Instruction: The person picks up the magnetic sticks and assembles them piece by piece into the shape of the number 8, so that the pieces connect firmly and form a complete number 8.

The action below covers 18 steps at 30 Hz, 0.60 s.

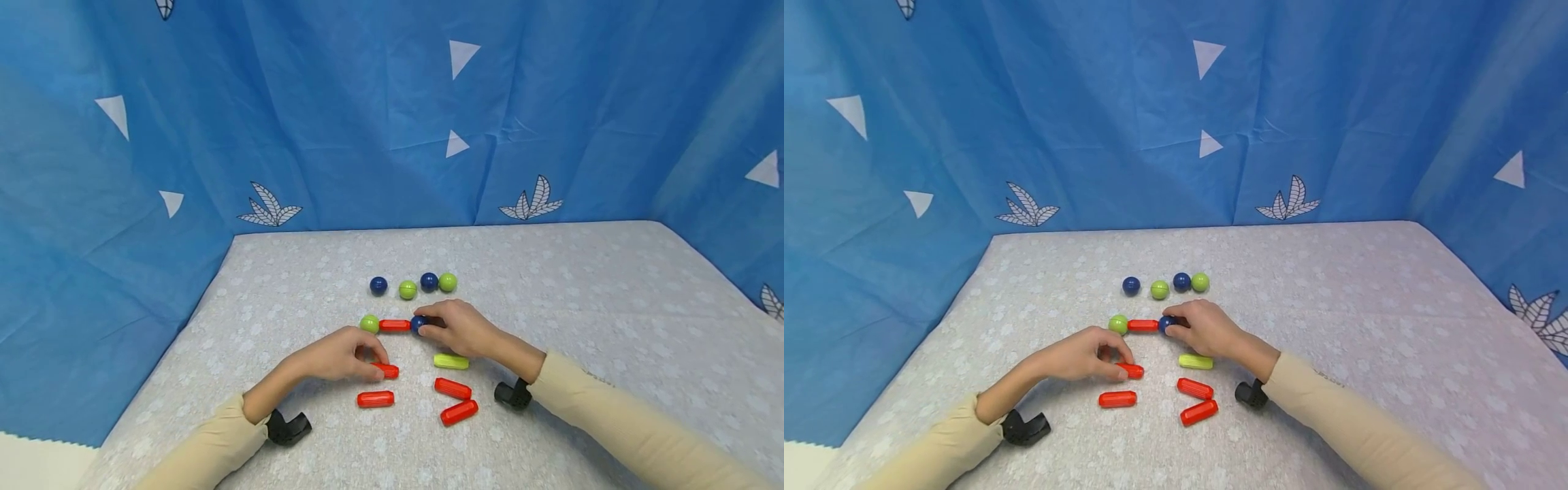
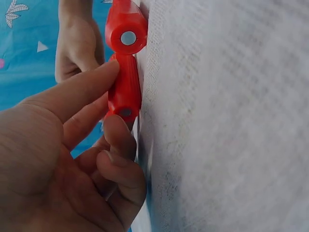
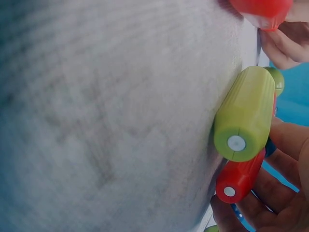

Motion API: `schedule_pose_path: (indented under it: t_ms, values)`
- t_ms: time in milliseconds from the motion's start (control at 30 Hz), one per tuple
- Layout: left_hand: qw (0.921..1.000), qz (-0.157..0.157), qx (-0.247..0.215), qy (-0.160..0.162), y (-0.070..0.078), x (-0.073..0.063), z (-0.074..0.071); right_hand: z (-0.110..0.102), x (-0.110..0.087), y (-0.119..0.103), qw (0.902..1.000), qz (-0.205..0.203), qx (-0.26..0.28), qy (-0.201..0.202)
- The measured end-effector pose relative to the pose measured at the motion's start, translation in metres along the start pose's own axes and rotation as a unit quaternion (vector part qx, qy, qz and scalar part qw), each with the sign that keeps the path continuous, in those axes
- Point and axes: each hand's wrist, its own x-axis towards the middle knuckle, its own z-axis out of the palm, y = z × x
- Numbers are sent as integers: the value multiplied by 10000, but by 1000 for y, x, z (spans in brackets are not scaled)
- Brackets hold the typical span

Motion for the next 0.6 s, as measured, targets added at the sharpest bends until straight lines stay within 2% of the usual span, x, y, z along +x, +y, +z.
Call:
schedule_pose_path:
  t_ms: [233,467,600]
  values:
    - [10000,-10,-45,80,-4,1,1,0,-1,2,10000,-22,-39,32]
    - [9996,159,104,193,-8,-2,1,2,0,1,9999,98,-106,-8]
    - [9995,-43,79,288,-6,-5,-3,2,1,0,9999,84,-112,10]
